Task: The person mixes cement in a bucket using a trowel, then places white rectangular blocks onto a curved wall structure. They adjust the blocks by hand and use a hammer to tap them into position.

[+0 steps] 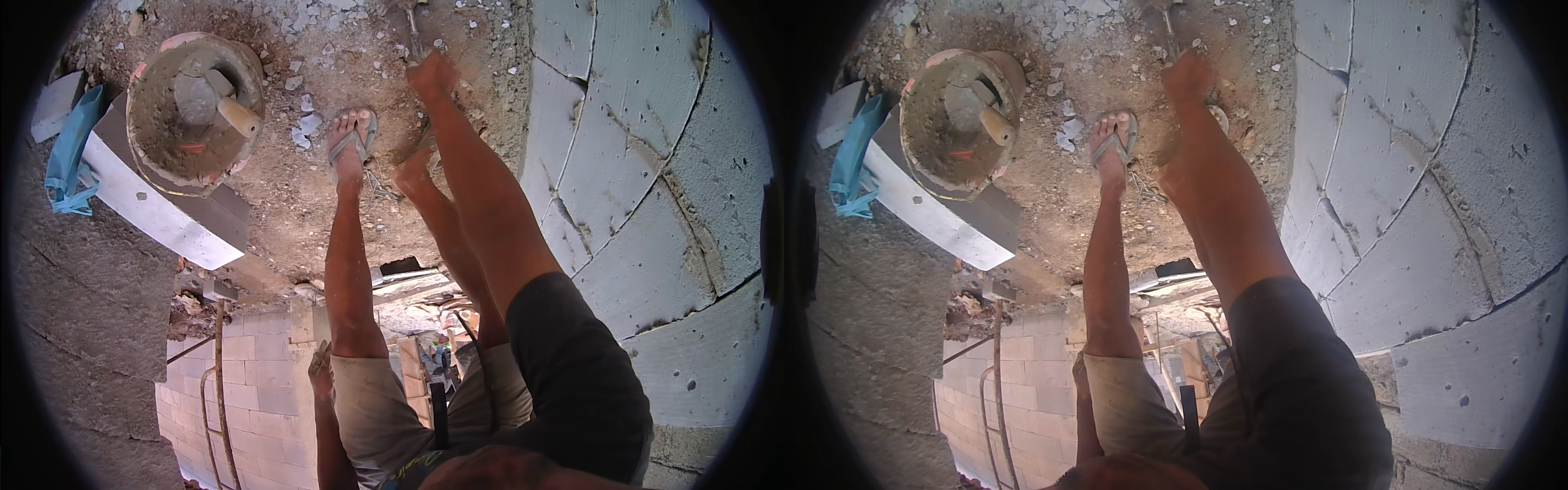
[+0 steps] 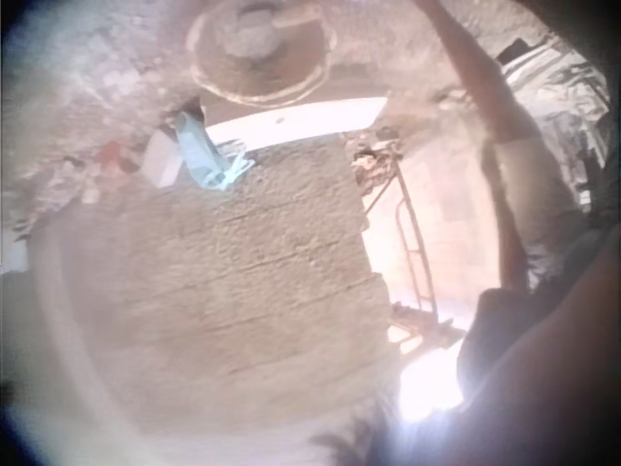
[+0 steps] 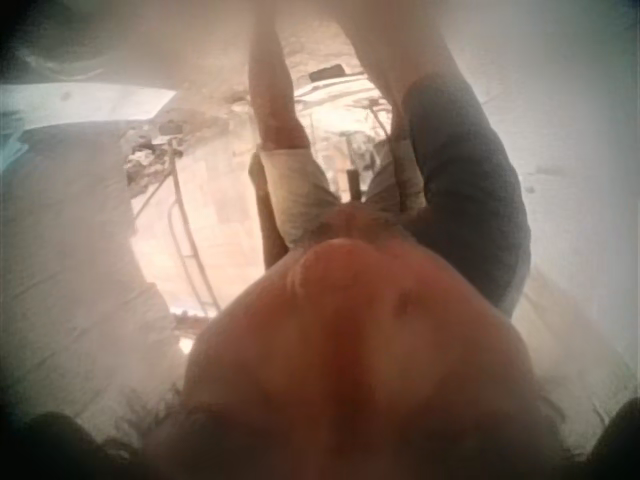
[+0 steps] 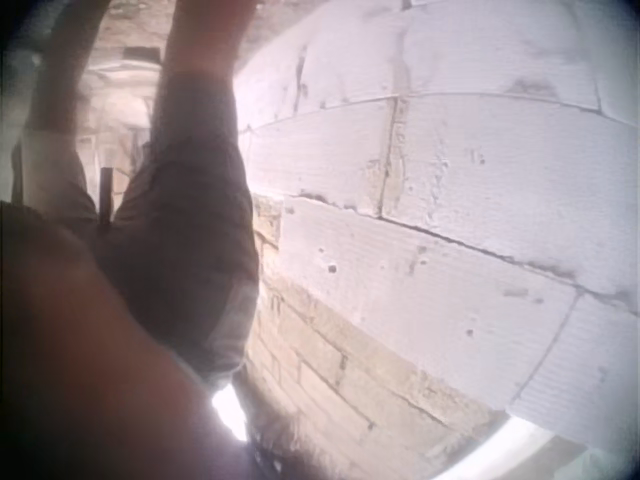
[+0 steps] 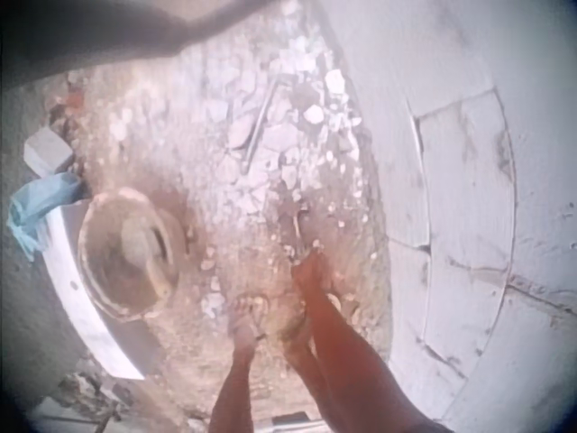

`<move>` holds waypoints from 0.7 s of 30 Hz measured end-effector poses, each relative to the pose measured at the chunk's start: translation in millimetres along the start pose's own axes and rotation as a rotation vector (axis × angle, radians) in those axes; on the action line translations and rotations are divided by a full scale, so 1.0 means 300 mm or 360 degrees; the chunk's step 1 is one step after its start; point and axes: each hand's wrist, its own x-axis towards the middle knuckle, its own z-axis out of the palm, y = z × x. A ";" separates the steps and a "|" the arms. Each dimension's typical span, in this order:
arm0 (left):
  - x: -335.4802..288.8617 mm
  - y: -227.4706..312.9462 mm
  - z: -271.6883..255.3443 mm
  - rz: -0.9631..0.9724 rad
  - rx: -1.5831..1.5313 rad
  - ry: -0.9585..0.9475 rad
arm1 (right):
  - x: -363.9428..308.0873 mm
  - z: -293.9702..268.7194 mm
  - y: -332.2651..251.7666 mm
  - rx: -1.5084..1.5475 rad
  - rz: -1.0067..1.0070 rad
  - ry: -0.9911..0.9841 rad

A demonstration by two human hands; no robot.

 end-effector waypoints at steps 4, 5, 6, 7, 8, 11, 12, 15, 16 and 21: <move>-0.197 0.254 -0.118 0.0176 -0.0004 0.0204 | -0.145 -0.255 -0.004 0.0330 0.0255 -0.0194; -0.235 0.379 -0.105 0.0347 -0.0039 0.0207 | -0.236 -0.348 -0.016 0.0309 0.0255 -0.0069; -0.284 0.518 -0.083 0.0458 -0.0042 0.0236 | -0.338 -0.478 -0.003 0.0405 0.0192 -0.0146; -0.347 0.660 -0.046 0.0757 -0.0132 0.0173 | -0.466 -0.620 0.019 0.0619 0.0005 -0.0096; -0.412 0.812 -0.005 0.1010 -0.0184 0.0130 | -0.592 -0.770 0.037 0.0727 0.0085 -0.0221; -0.684 1.212 0.165 0.1391 -0.0355 -0.0167 | -1.028 -1.234 0.104 0.1108 -0.0265 0.0003; -0.791 1.320 0.239 0.1541 -0.0320 -0.0291 | -1.163 -1.392 0.129 0.1188 -0.0274 -0.0096; -1.093 1.600 0.544 0.1847 -0.0581 -0.0942 | -1.480 -1.790 0.152 0.1401 -0.0329 -0.0003; -1.190 1.660 0.658 0.1791 -0.0636 -0.1100 | -1.547 -1.905 0.148 0.1467 -0.0486 0.0048; -1.437 1.943 1.112 0.1775 -0.0596 -0.1341 | -1.540 -2.269 0.026 0.1464 -0.0368 0.0973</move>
